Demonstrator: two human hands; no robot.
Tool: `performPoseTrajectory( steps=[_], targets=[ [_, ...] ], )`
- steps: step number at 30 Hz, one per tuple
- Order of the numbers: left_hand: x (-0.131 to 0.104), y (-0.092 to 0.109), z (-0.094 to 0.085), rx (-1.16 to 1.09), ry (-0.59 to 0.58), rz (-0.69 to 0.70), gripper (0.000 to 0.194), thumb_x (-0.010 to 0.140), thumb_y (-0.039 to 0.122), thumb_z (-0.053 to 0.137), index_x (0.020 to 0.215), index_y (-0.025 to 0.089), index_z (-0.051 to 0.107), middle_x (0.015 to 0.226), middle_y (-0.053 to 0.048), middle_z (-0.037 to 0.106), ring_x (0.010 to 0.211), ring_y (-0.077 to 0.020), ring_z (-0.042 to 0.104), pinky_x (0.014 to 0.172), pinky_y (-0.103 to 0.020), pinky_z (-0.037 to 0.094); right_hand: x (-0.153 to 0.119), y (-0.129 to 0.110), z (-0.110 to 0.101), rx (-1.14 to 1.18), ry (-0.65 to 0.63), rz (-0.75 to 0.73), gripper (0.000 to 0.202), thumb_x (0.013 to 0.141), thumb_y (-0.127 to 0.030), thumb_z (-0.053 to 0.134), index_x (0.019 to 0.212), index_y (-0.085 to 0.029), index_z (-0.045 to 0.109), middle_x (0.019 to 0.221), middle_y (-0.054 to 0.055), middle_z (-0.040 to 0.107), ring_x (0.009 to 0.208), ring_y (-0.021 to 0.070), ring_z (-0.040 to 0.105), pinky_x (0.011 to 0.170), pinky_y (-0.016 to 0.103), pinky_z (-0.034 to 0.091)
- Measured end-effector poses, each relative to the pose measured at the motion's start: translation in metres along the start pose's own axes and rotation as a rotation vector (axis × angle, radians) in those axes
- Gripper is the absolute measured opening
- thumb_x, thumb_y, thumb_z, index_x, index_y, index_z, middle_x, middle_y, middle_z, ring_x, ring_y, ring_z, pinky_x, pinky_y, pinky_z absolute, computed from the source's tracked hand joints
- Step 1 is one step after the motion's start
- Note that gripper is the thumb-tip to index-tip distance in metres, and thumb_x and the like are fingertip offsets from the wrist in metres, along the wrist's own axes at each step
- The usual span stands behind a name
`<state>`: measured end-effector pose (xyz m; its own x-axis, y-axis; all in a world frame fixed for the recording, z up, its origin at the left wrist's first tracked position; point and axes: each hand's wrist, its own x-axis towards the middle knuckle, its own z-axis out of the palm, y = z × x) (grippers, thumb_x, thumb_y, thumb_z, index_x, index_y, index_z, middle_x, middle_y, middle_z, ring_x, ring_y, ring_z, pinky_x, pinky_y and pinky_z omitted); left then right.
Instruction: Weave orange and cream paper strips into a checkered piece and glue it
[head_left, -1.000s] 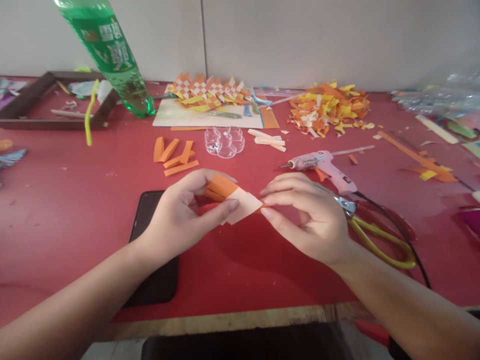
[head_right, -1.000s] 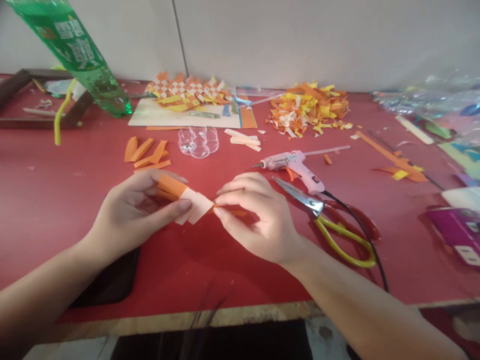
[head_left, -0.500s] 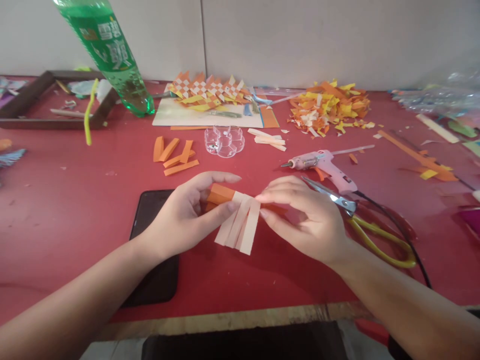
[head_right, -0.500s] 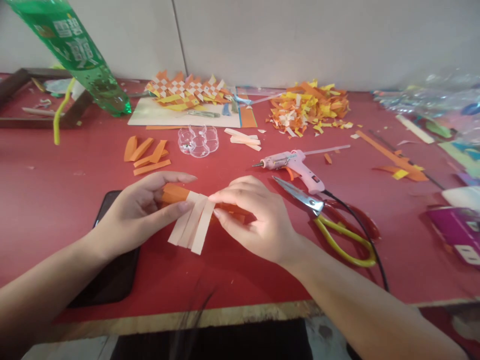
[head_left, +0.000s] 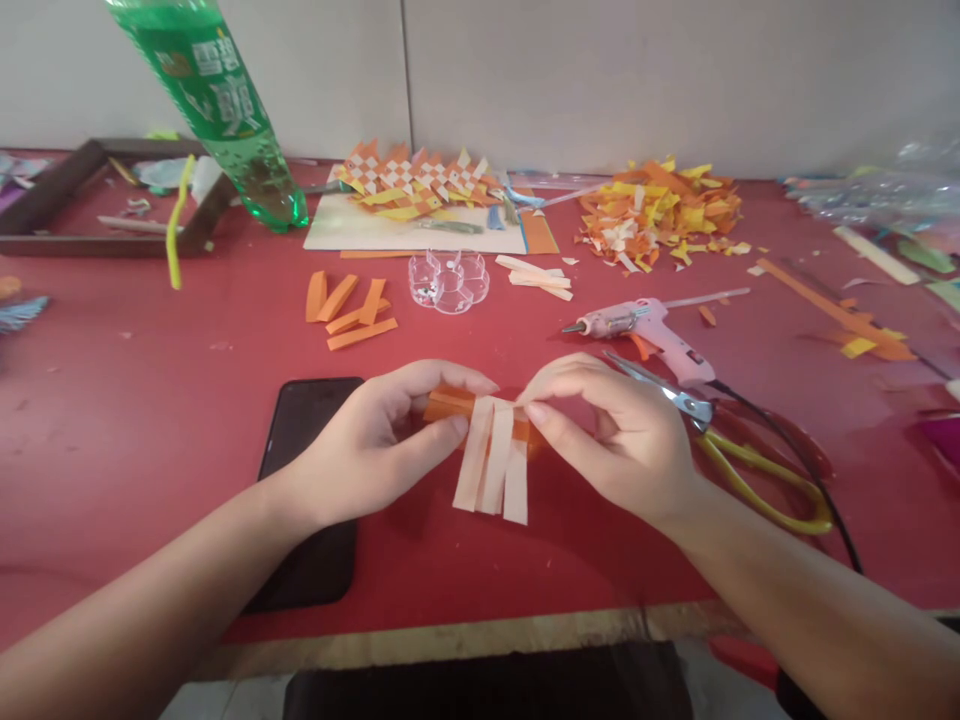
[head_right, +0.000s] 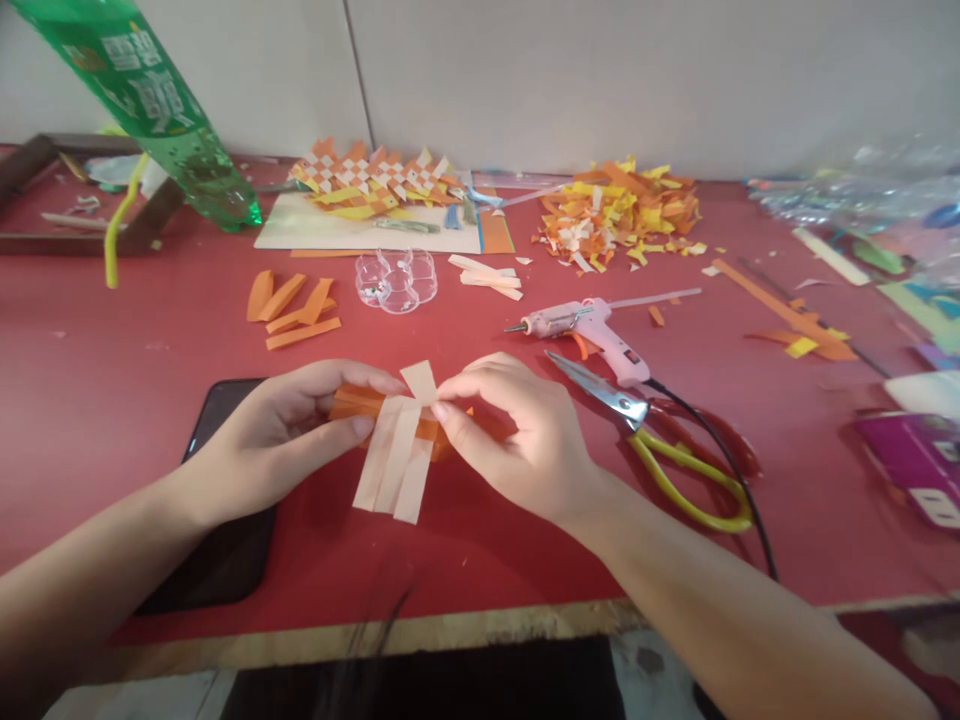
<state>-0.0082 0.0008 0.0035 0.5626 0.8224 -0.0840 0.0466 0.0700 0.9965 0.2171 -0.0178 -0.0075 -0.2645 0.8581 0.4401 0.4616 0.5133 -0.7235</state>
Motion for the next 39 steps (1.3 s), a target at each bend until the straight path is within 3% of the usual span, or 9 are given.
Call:
performPoseTrajectory(
  steps=[4,9,13,19,22,27,30,35,39],
  targets=[
    [-0.0004,-0.0012,0.0003,0.018,0.028,-0.019,0.031,0.092,0.02,0.059,0.122,0.019,0.055,0.096,-0.003,0.074,0.084,-0.0124,0.071,0.073,-0.018,0.055,-0.0017,0.0002,0.0,0.049,-0.008,0.051,0.01,0.085,-0.013,0.063,0.089,-0.021,0.066,0.085,0.003,0.067,0.079,0.0159,0.063,0.072,0.034,0.053],
    [0.0004,-0.0013,0.0008,0.039,0.01,0.009,0.02,0.09,0.017,0.06,0.11,0.018,0.061,0.104,-0.003,0.073,0.093,-0.0125,0.071,0.081,-0.018,0.055,-0.0023,0.0006,-0.0003,0.066,0.008,0.031,0.014,0.083,-0.01,0.064,0.091,-0.022,0.066,0.086,0.001,0.067,0.079,0.0151,0.064,0.071,0.032,0.053],
    [0.0007,-0.0019,0.0008,0.044,0.039,0.0,0.021,0.091,0.018,0.058,0.111,0.019,0.062,0.101,-0.002,0.073,0.087,-0.0119,0.07,0.077,-0.019,0.056,0.0002,0.0014,-0.0008,0.096,-0.021,-0.043,0.017,0.084,-0.009,0.062,0.093,-0.023,0.065,0.087,0.003,0.069,0.082,0.017,0.065,0.074,0.035,0.054],
    [0.0011,-0.0004,0.0013,0.03,0.064,-0.053,0.025,0.088,0.032,0.065,0.108,0.019,0.063,0.091,-0.003,0.074,0.077,-0.0144,0.07,0.07,-0.022,0.057,0.0025,-0.0001,-0.0023,0.076,-0.05,-0.091,0.025,0.081,-0.003,0.059,0.094,-0.023,0.067,0.088,0.003,0.07,0.083,0.0168,0.064,0.076,0.036,0.055],
    [0.0015,-0.0007,0.0009,0.106,0.087,-0.076,0.024,0.086,0.031,0.068,0.107,0.021,0.064,0.083,0.0,0.073,0.07,-0.0113,0.069,0.065,-0.018,0.056,0.0018,-0.0002,-0.0023,0.099,-0.061,-0.093,0.025,0.081,-0.004,0.06,0.096,-0.021,0.068,0.089,0.004,0.07,0.086,0.0175,0.064,0.078,0.036,0.054],
    [0.001,-0.0044,0.0011,0.143,0.081,-0.033,0.018,0.085,0.026,0.069,0.103,0.022,0.067,0.094,-0.001,0.074,0.08,-0.0128,0.071,0.07,-0.018,0.057,0.0016,0.0014,0.0013,0.134,-0.072,-0.098,0.025,0.079,-0.005,0.063,0.096,-0.023,0.068,0.089,0.003,0.071,0.084,0.0172,0.065,0.075,0.036,0.056],
    [0.0007,-0.0044,0.0018,0.154,0.068,-0.023,0.017,0.084,0.027,0.069,0.1,0.021,0.068,0.09,-0.001,0.074,0.077,-0.0139,0.072,0.069,-0.021,0.058,0.0014,0.0007,0.0031,0.152,-0.091,-0.103,0.024,0.08,-0.005,0.062,0.095,-0.023,0.067,0.086,0.003,0.07,0.082,0.0167,0.064,0.073,0.035,0.056],
    [0.0016,0.0003,0.0031,0.275,0.095,0.029,0.007,0.082,0.027,0.071,0.086,0.021,0.071,0.085,-0.001,0.074,0.078,-0.0145,0.071,0.074,-0.022,0.057,-0.002,-0.0004,0.0028,0.18,-0.123,-0.029,0.022,0.08,-0.009,0.063,0.098,-0.021,0.064,0.088,0.003,0.067,0.08,0.0148,0.064,0.073,0.032,0.055],
    [0.0031,0.0006,0.0031,0.234,0.108,-0.042,0.011,0.081,0.031,0.071,0.081,0.02,0.07,0.077,-0.001,0.073,0.07,-0.015,0.069,0.064,-0.023,0.056,-0.0039,0.0002,0.002,0.131,-0.145,0.033,0.016,0.082,-0.012,0.063,0.094,-0.021,0.062,0.087,0.002,0.067,0.081,0.0147,0.065,0.074,0.031,0.055]
  ],
)
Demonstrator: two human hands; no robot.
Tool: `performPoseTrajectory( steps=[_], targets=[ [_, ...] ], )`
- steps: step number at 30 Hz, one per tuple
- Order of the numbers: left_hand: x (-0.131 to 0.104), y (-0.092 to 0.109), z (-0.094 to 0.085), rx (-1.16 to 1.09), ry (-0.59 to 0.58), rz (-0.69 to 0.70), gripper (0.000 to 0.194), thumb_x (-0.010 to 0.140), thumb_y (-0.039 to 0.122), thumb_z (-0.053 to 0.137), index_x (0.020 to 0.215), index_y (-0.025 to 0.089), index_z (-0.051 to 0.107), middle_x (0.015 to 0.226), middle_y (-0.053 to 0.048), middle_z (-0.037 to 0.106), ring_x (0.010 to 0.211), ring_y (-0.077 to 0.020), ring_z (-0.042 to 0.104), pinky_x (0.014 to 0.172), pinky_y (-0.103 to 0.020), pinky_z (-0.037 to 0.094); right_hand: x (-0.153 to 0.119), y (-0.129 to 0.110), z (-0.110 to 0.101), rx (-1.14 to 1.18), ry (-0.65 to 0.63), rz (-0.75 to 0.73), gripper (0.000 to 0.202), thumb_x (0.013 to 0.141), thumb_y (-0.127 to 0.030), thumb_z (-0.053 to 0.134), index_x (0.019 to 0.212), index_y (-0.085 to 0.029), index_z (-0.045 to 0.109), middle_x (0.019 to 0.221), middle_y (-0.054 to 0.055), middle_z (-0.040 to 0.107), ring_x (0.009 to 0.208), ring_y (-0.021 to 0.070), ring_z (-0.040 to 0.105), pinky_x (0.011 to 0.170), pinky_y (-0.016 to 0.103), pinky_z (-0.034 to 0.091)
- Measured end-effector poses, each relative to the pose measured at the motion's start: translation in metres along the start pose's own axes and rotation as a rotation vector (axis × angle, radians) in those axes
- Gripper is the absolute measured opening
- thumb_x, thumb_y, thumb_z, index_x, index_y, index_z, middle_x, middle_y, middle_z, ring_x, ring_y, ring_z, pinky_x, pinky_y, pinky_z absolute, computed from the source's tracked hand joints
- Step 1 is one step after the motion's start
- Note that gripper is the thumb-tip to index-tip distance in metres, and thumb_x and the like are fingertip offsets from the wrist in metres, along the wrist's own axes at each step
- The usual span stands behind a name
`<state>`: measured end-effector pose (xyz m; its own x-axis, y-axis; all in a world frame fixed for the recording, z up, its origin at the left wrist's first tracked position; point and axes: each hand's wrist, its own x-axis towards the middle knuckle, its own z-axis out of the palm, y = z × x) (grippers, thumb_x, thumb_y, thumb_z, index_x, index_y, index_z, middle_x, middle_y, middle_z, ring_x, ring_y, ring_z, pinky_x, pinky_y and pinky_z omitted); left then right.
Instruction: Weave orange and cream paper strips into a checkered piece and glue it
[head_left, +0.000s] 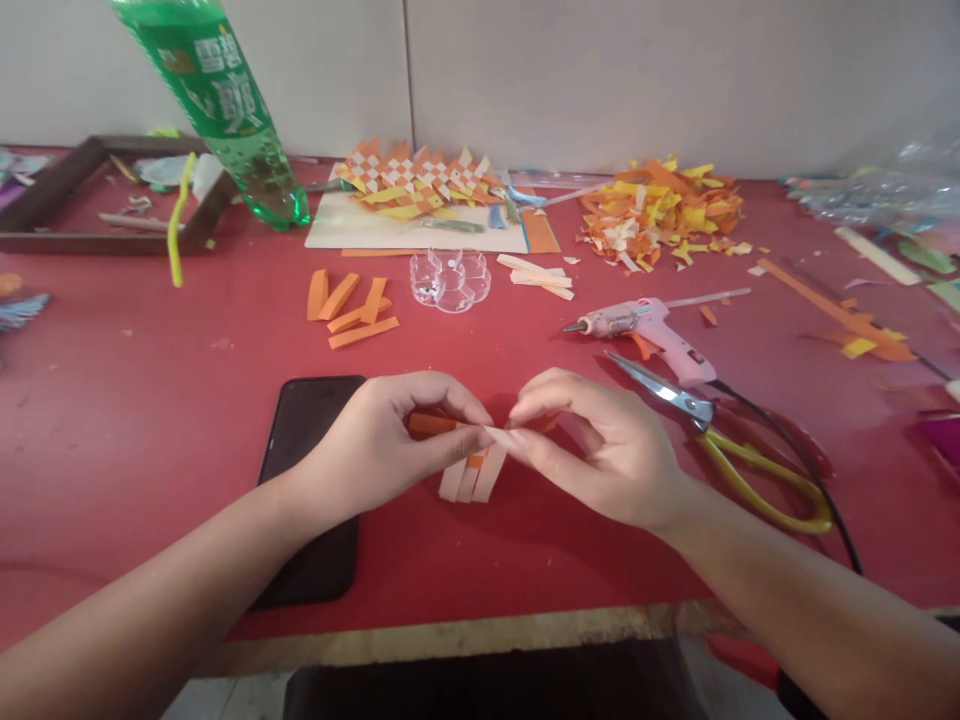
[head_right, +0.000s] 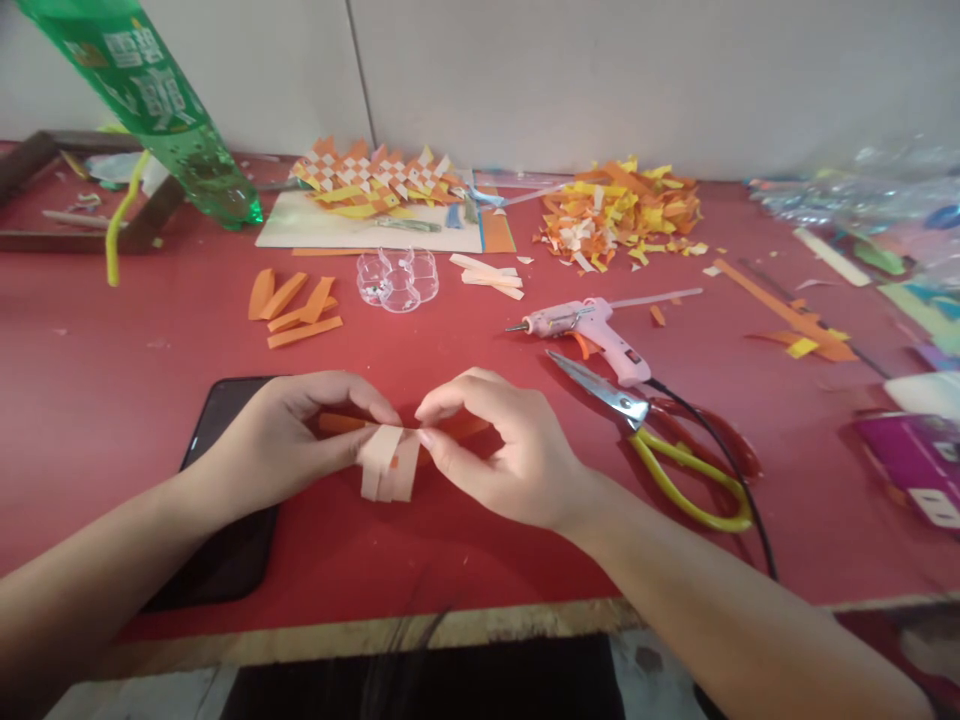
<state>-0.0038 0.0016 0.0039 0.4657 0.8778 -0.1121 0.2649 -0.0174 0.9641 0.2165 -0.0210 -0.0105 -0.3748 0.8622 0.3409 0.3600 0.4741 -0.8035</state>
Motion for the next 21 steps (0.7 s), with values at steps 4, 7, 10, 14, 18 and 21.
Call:
performPoseTrajectory(
  steps=[4,7,10,14,18,21],
  targets=[
    [0.0018,-0.004,-0.0024,-0.019,0.034,-0.088,0.018,0.078,0.036,0.075,0.08,0.019,0.069,0.075,-0.001,0.072,0.066,-0.0145,0.067,0.058,-0.021,0.052,0.0002,0.0013,-0.0003,-0.061,0.052,0.011,0.017,0.081,-0.013,0.065,0.096,-0.022,0.062,0.089,0.001,0.067,0.08,0.0135,0.065,0.075,0.029,0.054],
    [0.0027,-0.006,-0.004,-0.024,0.06,-0.129,0.02,0.077,0.037,0.075,0.078,0.019,0.068,0.073,0.0,0.071,0.065,-0.0137,0.066,0.055,-0.02,0.05,0.0006,0.0018,-0.0009,-0.088,0.099,0.004,0.018,0.079,-0.013,0.069,0.094,-0.022,0.063,0.085,0.0,0.066,0.077,0.0132,0.065,0.072,0.028,0.053],
    [0.0032,-0.0049,-0.0036,-0.004,0.066,-0.114,0.02,0.077,0.037,0.075,0.077,0.019,0.067,0.072,0.001,0.07,0.065,-0.0133,0.066,0.056,-0.02,0.05,-0.0002,0.0006,-0.0034,0.043,0.071,0.019,0.018,0.082,-0.016,0.068,0.098,-0.022,0.063,0.085,0.001,0.065,0.077,0.0146,0.064,0.071,0.03,0.053],
    [0.0039,-0.0012,-0.0019,-0.007,0.068,-0.125,0.02,0.077,0.037,0.075,0.074,0.018,0.066,0.07,0.0,0.069,0.063,-0.0128,0.065,0.055,-0.02,0.049,-0.002,-0.0015,-0.0092,0.313,-0.075,0.049,0.021,0.093,-0.024,0.05,0.11,-0.022,0.062,0.098,0.006,0.065,0.091,0.0191,0.065,0.081,0.037,0.055],
    [0.0039,-0.0001,-0.0019,-0.084,0.058,-0.152,0.022,0.07,0.034,0.08,0.074,0.017,0.065,0.072,-0.001,0.07,0.063,-0.0141,0.065,0.053,-0.021,0.048,-0.0017,-0.002,-0.0081,0.286,-0.071,0.08,0.02,0.094,-0.02,0.047,0.107,-0.021,0.063,0.098,0.007,0.068,0.094,0.0191,0.064,0.085,0.039,0.053],
    [0.003,-0.0004,-0.0019,-0.071,0.03,-0.128,0.021,0.075,0.036,0.076,0.074,0.018,0.066,0.073,-0.001,0.071,0.065,-0.015,0.066,0.056,-0.023,0.051,-0.0002,-0.0005,-0.0023,0.191,0.004,0.06,0.011,0.088,-0.017,0.06,0.098,-0.021,0.062,0.092,0.005,0.066,0.086,0.016,0.064,0.078,0.033,0.054]
  ],
)
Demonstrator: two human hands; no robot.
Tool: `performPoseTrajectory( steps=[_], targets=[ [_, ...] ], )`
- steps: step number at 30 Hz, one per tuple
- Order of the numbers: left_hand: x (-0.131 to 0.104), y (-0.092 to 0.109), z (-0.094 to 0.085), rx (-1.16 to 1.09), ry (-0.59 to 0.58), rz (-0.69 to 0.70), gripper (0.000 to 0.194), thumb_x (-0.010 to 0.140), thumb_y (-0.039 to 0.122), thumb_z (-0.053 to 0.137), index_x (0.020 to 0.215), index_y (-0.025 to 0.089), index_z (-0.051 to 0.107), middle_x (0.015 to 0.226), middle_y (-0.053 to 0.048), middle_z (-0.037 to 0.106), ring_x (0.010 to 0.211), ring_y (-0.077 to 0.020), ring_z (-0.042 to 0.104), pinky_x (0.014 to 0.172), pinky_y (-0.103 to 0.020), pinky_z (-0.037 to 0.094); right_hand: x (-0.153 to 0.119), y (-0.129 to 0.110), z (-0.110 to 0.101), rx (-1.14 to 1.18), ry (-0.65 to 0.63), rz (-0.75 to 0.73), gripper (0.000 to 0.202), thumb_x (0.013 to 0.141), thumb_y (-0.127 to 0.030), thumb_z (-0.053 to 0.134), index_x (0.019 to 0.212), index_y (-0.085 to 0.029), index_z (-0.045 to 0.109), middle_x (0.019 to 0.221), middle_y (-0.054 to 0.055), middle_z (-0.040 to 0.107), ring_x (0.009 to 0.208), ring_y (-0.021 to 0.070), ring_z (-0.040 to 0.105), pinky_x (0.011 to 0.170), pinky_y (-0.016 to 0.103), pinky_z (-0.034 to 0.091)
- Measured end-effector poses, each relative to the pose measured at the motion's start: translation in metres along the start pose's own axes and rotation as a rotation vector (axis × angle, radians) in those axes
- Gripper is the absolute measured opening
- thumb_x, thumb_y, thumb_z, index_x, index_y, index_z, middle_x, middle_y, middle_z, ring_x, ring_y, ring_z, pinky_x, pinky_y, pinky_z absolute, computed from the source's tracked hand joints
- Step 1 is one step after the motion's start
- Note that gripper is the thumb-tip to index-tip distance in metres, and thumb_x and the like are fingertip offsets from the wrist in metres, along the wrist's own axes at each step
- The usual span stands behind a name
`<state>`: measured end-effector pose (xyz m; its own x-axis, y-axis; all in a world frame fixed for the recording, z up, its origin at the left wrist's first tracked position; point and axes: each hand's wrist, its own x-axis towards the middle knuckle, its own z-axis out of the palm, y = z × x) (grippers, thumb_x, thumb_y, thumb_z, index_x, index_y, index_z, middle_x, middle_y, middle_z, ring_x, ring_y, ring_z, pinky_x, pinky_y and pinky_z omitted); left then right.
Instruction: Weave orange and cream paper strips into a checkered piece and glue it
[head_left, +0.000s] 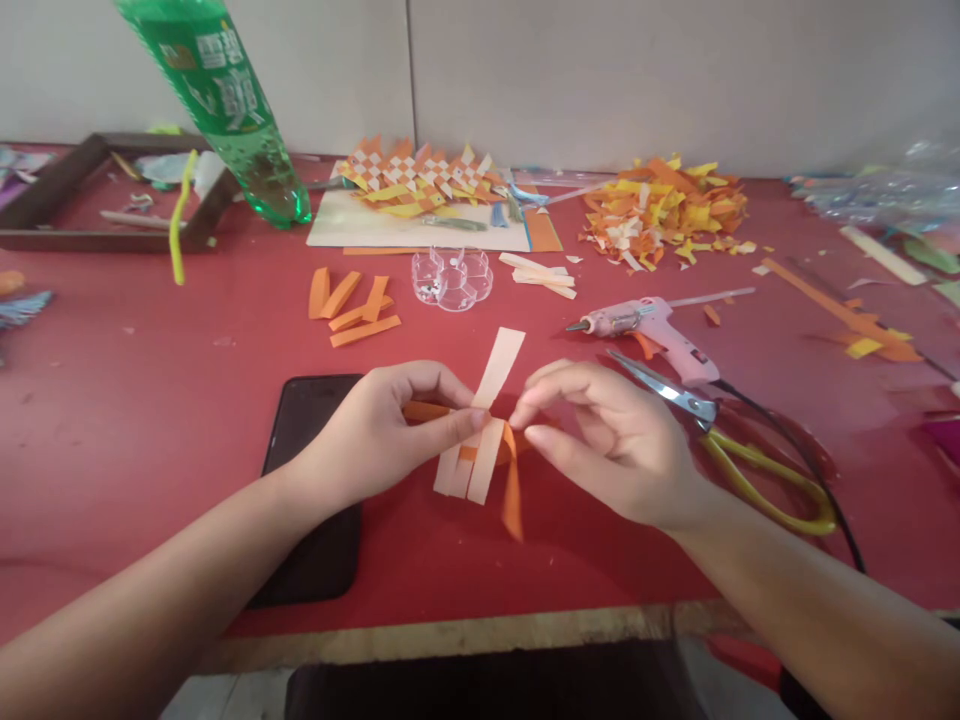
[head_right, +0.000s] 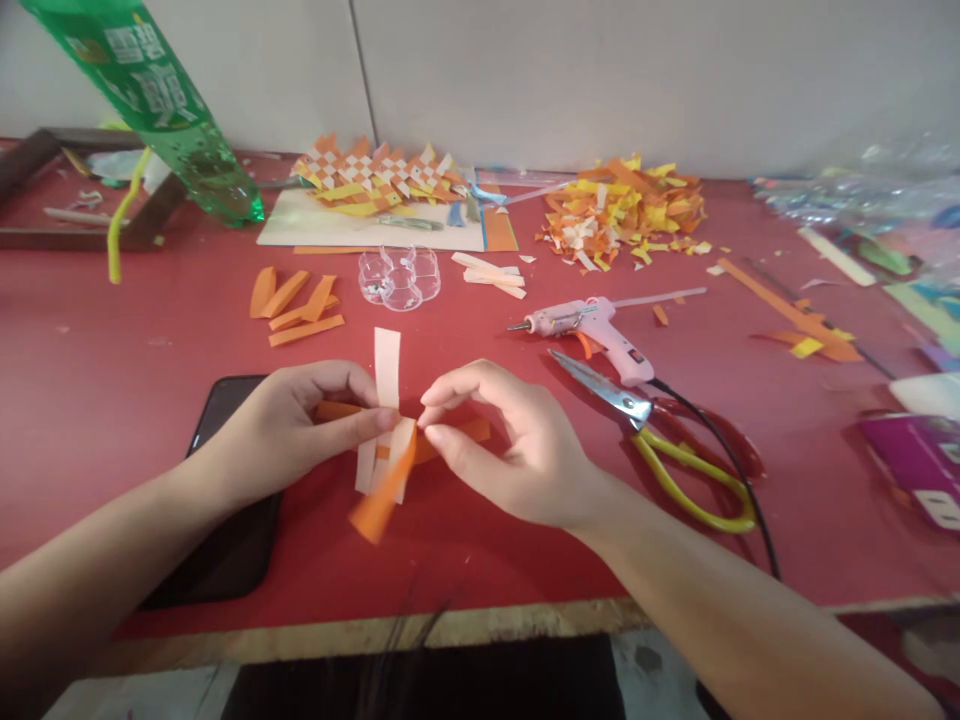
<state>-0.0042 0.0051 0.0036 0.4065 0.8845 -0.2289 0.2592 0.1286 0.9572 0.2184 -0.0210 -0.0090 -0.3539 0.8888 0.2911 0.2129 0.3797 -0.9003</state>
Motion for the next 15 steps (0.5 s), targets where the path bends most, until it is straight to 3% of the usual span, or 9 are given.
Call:
performPoseTrajectory(
  steps=[10,15],
  targets=[
    [-0.0012,0.0018,0.0006,-0.034,-0.044,-0.029,0.018,0.073,0.032,0.078,0.073,0.019,0.066,0.068,0.0,0.071,0.06,-0.0149,0.066,0.054,-0.023,0.05,0.0053,0.0059,0.0006,-0.161,-0.041,-0.011,0.008,0.083,-0.027,0.072,0.089,-0.023,0.068,0.088,0.002,0.068,0.085,0.0155,0.063,0.077,0.032,0.053],
    [-0.0013,0.0014,0.0025,-0.195,-0.128,-0.085,0.021,0.074,0.033,0.078,0.071,0.019,0.063,0.058,0.001,0.067,0.051,-0.0149,0.064,0.048,-0.025,0.049,0.0076,0.0035,0.0015,-0.155,-0.099,0.01,0.006,0.084,-0.028,0.071,0.083,-0.022,0.072,0.084,0.002,0.07,0.081,0.0142,0.064,0.073,0.029,0.054]
  ],
)
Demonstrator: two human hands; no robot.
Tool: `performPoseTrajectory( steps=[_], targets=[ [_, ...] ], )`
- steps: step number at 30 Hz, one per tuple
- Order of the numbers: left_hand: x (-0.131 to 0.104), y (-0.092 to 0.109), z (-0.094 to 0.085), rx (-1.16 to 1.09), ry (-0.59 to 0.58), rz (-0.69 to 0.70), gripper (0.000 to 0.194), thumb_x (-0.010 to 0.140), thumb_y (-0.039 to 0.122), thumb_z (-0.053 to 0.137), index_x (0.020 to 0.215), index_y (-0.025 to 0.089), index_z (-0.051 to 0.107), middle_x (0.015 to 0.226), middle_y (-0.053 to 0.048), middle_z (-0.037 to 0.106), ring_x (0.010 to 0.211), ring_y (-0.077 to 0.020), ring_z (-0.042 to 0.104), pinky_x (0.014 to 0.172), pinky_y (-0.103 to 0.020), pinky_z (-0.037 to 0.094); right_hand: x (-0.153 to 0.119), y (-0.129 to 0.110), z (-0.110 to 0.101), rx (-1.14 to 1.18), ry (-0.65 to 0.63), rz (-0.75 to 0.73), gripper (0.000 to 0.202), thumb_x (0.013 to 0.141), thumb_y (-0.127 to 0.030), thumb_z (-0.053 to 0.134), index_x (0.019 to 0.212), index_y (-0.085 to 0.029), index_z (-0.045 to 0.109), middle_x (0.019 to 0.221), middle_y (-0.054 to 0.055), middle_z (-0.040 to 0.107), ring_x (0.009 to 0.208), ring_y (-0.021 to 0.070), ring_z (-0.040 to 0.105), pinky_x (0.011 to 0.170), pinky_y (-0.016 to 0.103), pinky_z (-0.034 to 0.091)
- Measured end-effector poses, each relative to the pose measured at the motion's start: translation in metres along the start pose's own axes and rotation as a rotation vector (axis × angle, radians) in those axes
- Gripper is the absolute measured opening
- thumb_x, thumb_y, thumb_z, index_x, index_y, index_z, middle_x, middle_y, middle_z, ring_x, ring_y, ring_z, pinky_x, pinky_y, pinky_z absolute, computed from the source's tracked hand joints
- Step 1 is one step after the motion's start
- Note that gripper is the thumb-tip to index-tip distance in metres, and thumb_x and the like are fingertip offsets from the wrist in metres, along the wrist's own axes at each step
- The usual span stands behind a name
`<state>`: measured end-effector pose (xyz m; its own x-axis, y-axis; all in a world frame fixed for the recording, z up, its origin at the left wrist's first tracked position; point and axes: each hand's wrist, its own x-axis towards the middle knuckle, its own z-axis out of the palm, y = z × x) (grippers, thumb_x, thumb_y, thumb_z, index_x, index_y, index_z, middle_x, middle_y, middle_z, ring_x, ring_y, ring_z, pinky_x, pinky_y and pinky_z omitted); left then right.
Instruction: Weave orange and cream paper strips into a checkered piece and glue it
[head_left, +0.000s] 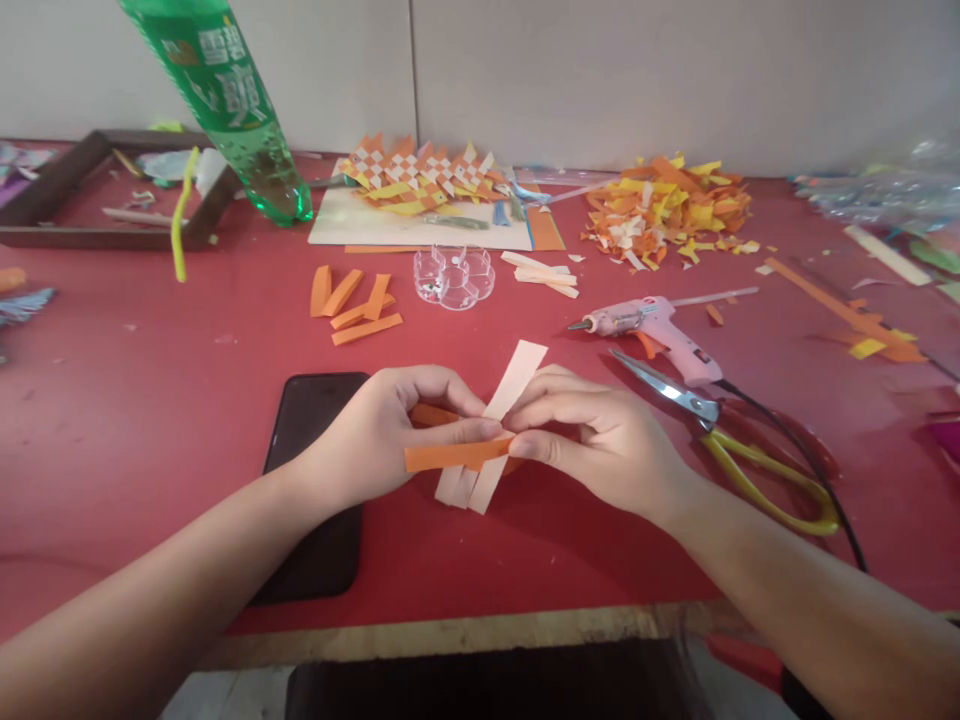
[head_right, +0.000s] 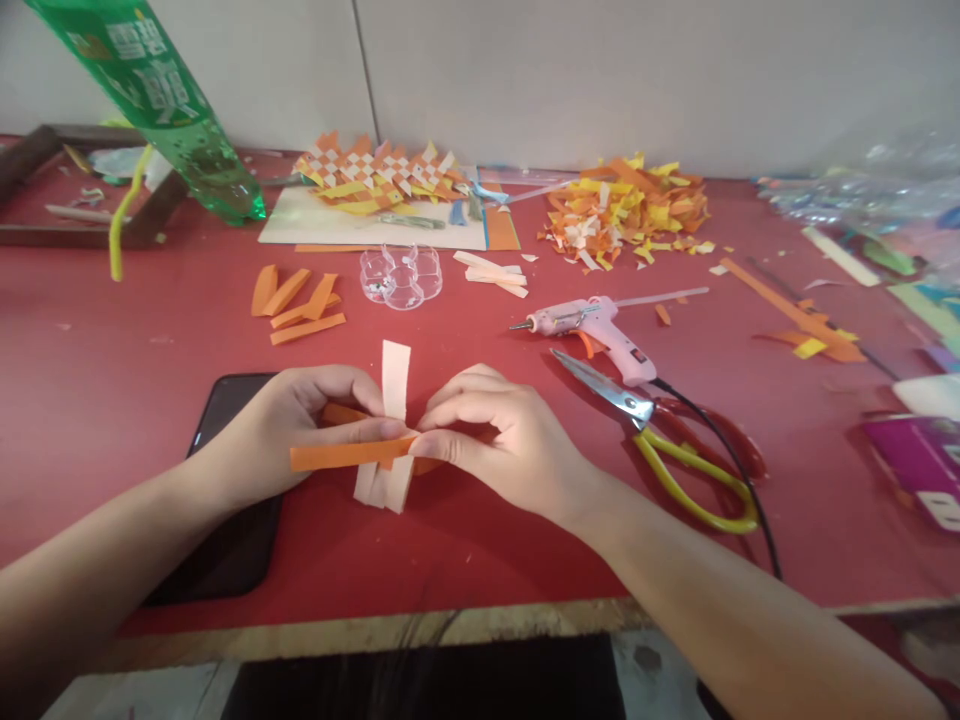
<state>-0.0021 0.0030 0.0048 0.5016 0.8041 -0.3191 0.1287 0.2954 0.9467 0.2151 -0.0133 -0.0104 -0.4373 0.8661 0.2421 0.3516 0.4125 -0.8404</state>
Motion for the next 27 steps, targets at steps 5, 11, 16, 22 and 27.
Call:
performPoseTrajectory(
  steps=[5,11,16,22,27],
  targets=[
    [0.0013,-0.0007,-0.0023,0.013,-0.01,0.017,0.018,0.074,0.03,0.079,0.07,0.018,0.066,0.062,0.003,0.067,0.055,-0.0098,0.061,0.053,-0.019,0.046,-0.0008,-0.003,0.0006,0.093,-0.012,0.155,0.013,0.083,-0.035,0.07,0.08,-0.023,0.074,0.086,0.003,0.071,0.08,0.015,0.066,0.071,0.03,0.054],
    [-0.0009,-0.0049,-0.0065,-0.01,0.068,0.101,0.042,0.093,0.053,0.051,0.087,0.019,0.074,0.089,-0.003,0.073,0.081,-0.0147,0.066,0.072,-0.023,0.05,-0.0015,-0.004,0.0005,0.146,0.022,0.278,0.014,0.081,-0.036,0.071,0.079,-0.022,0.073,0.087,0.003,0.07,0.077,0.0154,0.066,0.071,0.03,0.052],
    [-0.0019,-0.008,-0.0084,-0.043,0.043,0.144,0.045,0.083,0.059,0.063,0.105,0.021,0.07,0.104,-0.006,0.073,0.092,-0.0227,0.069,0.076,-0.03,0.055,-0.0006,-0.0026,-0.0015,0.129,0.075,0.299,0.014,0.082,-0.036,0.07,0.078,-0.022,0.071,0.084,0.002,0.07,0.075,0.015,0.066,0.071,0.03,0.052],
    [0.0041,-0.0068,-0.0048,0.051,0.143,0.143,0.019,0.079,0.035,0.076,0.09,0.019,0.073,0.09,-0.001,0.075,0.082,-0.0143,0.071,0.078,-0.023,0.057,-0.0007,-0.0024,-0.0007,0.13,0.091,0.271,0.012,0.082,-0.035,0.07,0.082,-0.023,0.073,0.088,0.003,0.071,0.079,0.0162,0.067,0.073,0.031,0.053],
    [0.0046,-0.0047,-0.0032,-0.023,0.153,0.133,0.016,0.078,0.031,0.078,0.085,0.018,0.072,0.085,0.0,0.076,0.078,-0.0117,0.071,0.074,-0.019,0.058,-0.002,-0.002,-0.0004,0.162,0.094,0.255,0.011,0.083,-0.034,0.069,0.082,-0.023,0.073,0.089,0.002,0.07,0.08,0.0158,0.067,0.074,0.031,0.054]
  ],
)
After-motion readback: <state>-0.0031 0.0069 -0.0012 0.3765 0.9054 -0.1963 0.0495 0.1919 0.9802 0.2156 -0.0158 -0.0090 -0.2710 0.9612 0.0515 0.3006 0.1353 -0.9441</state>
